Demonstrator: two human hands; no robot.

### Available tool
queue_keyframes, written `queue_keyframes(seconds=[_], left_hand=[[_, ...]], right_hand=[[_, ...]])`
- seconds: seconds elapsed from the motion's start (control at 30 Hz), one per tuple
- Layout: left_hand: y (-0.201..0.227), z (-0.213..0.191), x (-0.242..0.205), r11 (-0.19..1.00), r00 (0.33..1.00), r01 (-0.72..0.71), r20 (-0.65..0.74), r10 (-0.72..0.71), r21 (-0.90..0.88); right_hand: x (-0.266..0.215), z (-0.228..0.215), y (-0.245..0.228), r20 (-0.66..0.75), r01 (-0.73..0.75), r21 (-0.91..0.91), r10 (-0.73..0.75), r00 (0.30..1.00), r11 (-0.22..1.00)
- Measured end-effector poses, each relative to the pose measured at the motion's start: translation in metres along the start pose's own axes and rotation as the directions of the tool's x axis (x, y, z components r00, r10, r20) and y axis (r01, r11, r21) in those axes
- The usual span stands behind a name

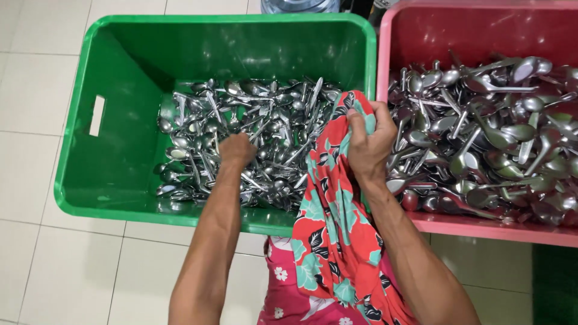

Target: Wipe metal spoons clean using a patterned cloth and sort them into a separate bin.

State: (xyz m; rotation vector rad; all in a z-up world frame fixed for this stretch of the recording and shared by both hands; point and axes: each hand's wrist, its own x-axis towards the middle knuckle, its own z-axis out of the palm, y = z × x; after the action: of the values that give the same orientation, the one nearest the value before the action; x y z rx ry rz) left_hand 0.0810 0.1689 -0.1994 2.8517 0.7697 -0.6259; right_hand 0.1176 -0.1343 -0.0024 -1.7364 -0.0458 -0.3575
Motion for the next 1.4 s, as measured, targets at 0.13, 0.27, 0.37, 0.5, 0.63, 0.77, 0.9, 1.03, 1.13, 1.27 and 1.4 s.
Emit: queue_keyframes(seconds=[0.13,0.27,0.37,0.5,0.63,0.77,0.9,1.03,1.13,1.27,1.4], left_hand=[[0.028,-0.029,-0.042,0.997,0.992,-0.043,0.120,0.035,0.063],[0.027,0.004,-0.022,0.967,0.996,-0.035,0.093,0.012,0.253],[0.021,0.027,0.002,0.948,0.995,-0.042,0.096,0.013,0.314],[0.016,0.050,0.014,0.925,0.988,0.006,0.138,-0.063,0.381],[0.019,0.010,-0.004,0.898,0.977,0.081,0.142,-0.156,0.433],[0.018,-0.005,-0.019,0.951,0.959,0.204,-0.241,-0.146,0.234],[0.006,-0.007,-0.011,0.970,0.925,0.220,-0.338,-0.173,0.104],[0.018,-0.060,-0.054,0.984,0.972,0.149,-0.198,-0.128,0.094],[0.014,-0.060,-0.062,0.963,0.984,0.144,-0.069,-0.163,-0.230],[0.041,-0.045,-0.047,0.801,0.996,-0.062,-0.083,0.015,-0.595],[0.103,-0.061,-0.088,0.573,0.928,-0.358,-0.214,0.305,-0.737]], right_hand=[[-0.002,0.000,-0.010,0.013,0.025,-0.001,-0.025,1.000,1.000],[-0.001,-0.003,-0.007,0.017,0.042,-0.011,-0.042,0.999,0.999],[-0.002,-0.001,-0.011,0.012,0.039,-0.011,-0.039,0.999,0.999],[-0.002,0.001,-0.004,0.004,0.035,-0.001,-0.035,0.999,0.999],[-0.002,0.001,-0.005,0.002,0.041,0.000,-0.041,0.999,0.999],[-0.001,0.000,-0.006,0.004,0.027,0.009,-0.027,1.000,1.000],[-0.003,0.001,-0.011,0.017,-0.017,0.028,0.017,1.000,0.999],[-0.003,0.004,-0.005,-0.007,-0.051,0.019,0.051,0.999,0.999],[-0.004,0.003,0.002,-0.014,-0.035,0.014,0.035,0.999,0.999],[-0.004,0.002,0.001,0.003,-0.090,-0.022,0.090,0.996,0.996],[-0.003,0.001,0.007,0.009,-0.122,-0.040,0.122,0.992,0.992]])
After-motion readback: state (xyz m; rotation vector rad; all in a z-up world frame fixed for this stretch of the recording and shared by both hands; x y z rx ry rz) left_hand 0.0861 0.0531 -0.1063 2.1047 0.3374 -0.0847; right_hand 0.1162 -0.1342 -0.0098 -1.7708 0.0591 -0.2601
